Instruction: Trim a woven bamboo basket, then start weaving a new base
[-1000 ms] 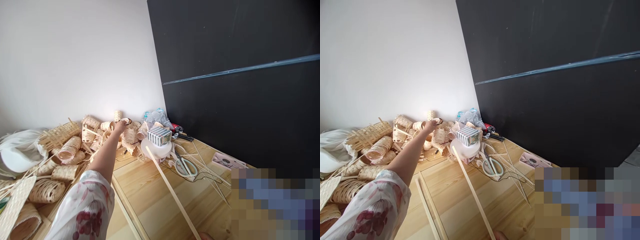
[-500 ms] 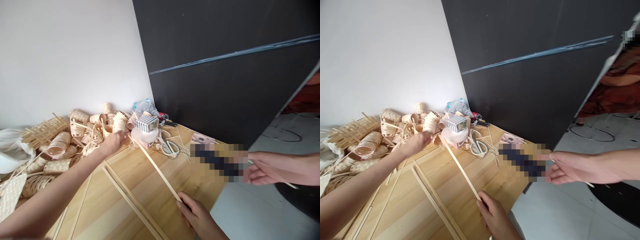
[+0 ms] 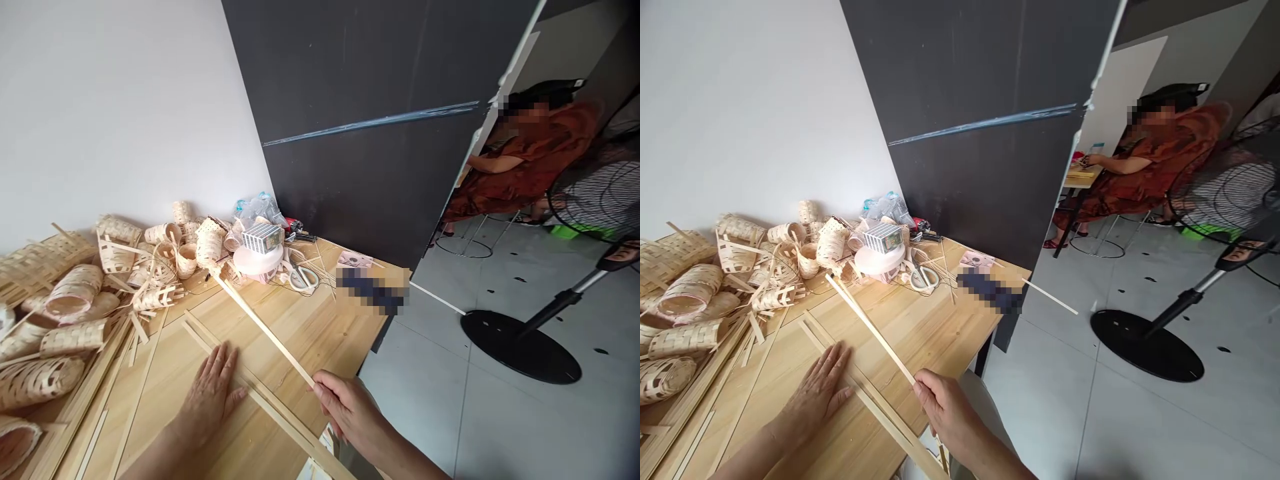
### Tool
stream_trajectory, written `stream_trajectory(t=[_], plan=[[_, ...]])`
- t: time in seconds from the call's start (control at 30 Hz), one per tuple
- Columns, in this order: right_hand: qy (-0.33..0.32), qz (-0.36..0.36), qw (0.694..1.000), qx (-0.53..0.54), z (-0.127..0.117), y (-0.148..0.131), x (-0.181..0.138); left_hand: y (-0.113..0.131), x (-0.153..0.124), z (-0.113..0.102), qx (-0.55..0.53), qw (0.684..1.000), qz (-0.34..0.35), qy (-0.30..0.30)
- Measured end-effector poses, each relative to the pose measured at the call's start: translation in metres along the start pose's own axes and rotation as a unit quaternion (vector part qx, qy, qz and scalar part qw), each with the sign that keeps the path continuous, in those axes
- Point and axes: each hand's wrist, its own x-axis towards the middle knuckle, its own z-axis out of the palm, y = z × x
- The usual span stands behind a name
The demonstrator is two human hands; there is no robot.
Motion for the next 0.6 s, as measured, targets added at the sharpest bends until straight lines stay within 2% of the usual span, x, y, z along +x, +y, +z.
stream_trajectory(t=[0.1,0.37,0.47,0.6], plan=[[0.016,0.003,1.000,-0.007,0.000,0.002,0.000,-0.007,0.003,0.003,-0.008,1.000,0.002,0.011],[0.013,0.067,0.997,0.037,-0.004,0.020,0.003,-0.030,0.011,-0.012,-0.024,0.998,0.037,-0.046],[-0.002,0.073,0.997,0.038,-0.006,0.024,0.003,-0.023,0.008,-0.020,-0.022,0.998,0.023,-0.053],[-0.031,0.086,0.996,0.016,-0.005,0.022,0.004,0.001,0.000,-0.026,-0.023,0.996,-0.020,-0.084]])
